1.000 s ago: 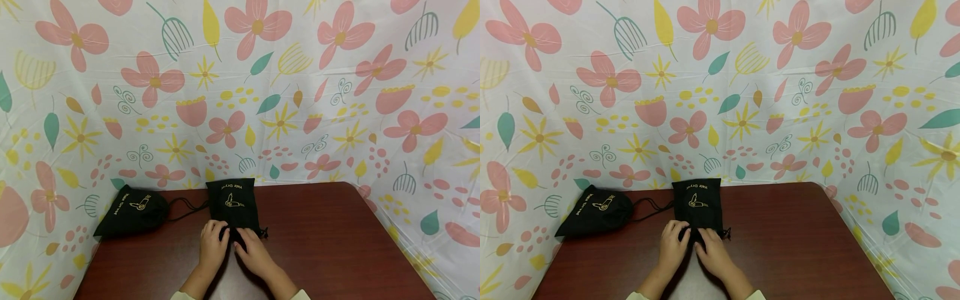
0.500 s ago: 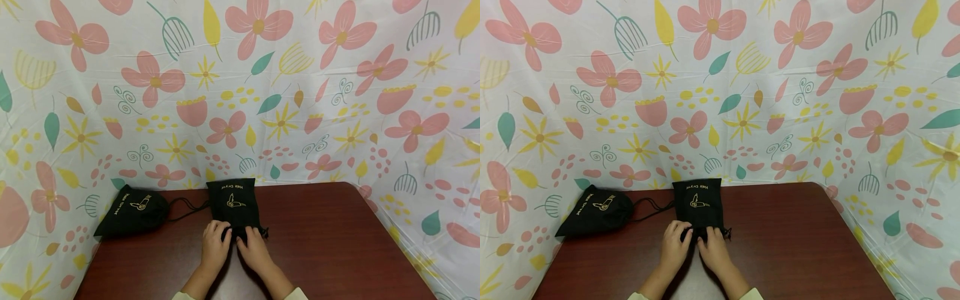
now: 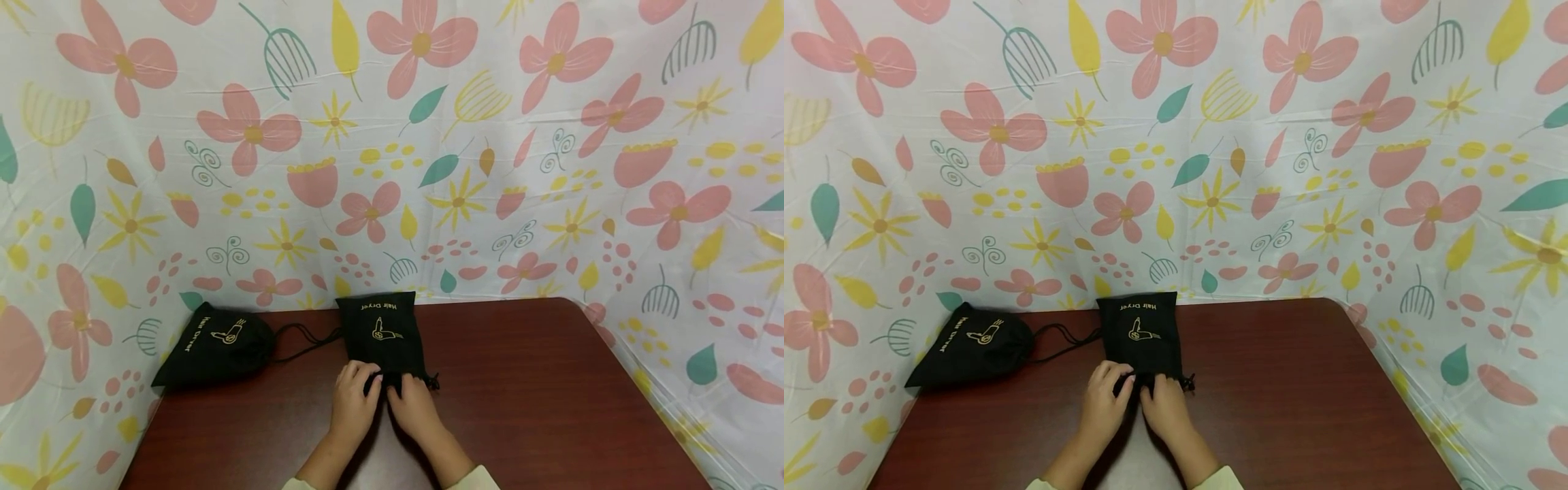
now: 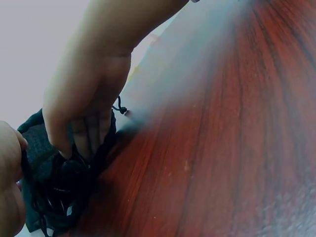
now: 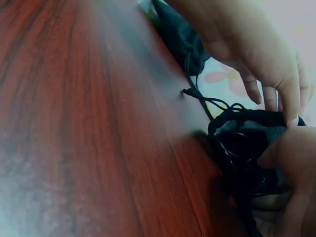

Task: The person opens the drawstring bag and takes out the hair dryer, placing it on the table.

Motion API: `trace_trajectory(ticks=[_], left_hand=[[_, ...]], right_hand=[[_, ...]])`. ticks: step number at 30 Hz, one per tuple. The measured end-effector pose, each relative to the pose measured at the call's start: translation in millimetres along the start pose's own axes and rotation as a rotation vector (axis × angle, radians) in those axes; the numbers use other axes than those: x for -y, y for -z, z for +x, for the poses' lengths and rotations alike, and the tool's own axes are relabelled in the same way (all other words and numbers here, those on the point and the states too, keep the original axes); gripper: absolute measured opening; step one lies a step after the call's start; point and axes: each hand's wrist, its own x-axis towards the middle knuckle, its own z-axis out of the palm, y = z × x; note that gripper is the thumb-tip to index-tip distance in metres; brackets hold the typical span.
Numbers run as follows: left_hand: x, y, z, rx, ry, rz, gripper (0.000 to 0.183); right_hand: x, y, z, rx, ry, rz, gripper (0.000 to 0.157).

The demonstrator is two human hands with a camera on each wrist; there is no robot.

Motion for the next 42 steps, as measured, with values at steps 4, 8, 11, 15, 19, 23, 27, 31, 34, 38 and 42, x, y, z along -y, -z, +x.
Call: trace_trajectory(ticks=[4, 8, 11, 15, 19, 23, 27, 31, 34, 38, 42], left_hand=[[-2.5, -0.2, -1.2, 0.011, -0.007, -0.028, 0.016], [-5.0, 0.5, -1.7, 0.029, -0.009, -0.043, 0.014], [-6.1, 1.0, -1.6, 0.046, -0.014, -0.057, 0.012], [-6.8, 1.3, -1.3, 0.057, -0.030, -0.053, 0.010], [-8.7, 1.5, -1.1, 0.057, -0.044, -0.045, 0.011], [-11.5, 1.7, -1.1, 0.057, -0.052, -0.041, 0.012], [-13.9, 2.2, -1.4, 0.055, -0.054, -0.039, 0.012], [-15.0, 2.1, -2.4, 0.058, -0.054, -0.048, 0.012], [-15.0, 1.3, -3.4, 0.065, -0.055, -0.058, 0.012], [-14.4, -0.4, -5.1, 0.063, -0.066, -0.063, 0.013], [-15.8, -1.0, -6.7, 0.067, -0.065, -0.068, 0.012]], right_hand=[[0, -0.2, 3, -0.009, -0.008, -0.013, 0.020], [0, -2.1, 5, -0.021, -0.030, -0.026, 0.023], [0, -4.4, 6, -0.071, -0.041, -0.013, 0.015], [-1, -8.5, 7, -0.151, -0.049, -0.004, 0.014], [-1, -10.5, 7, -0.196, -0.046, -0.011, 0.010], [-1, -12.1, 9, -0.243, -0.037, -0.018, 0.014], [-2, -12.5, 10, -0.264, -0.027, -0.030, 0.010], [-3, -12.4, 10, -0.268, 0.003, -0.035, 0.006], [-4, -11.6, 11, -0.252, 0.005, -0.010, 0.004], [-5, -8.7, 12, -0.227, -0.026, 0.098, 0.004], [-6, -5.6, 14, -0.235, -0.050, 0.249, 0.005]])
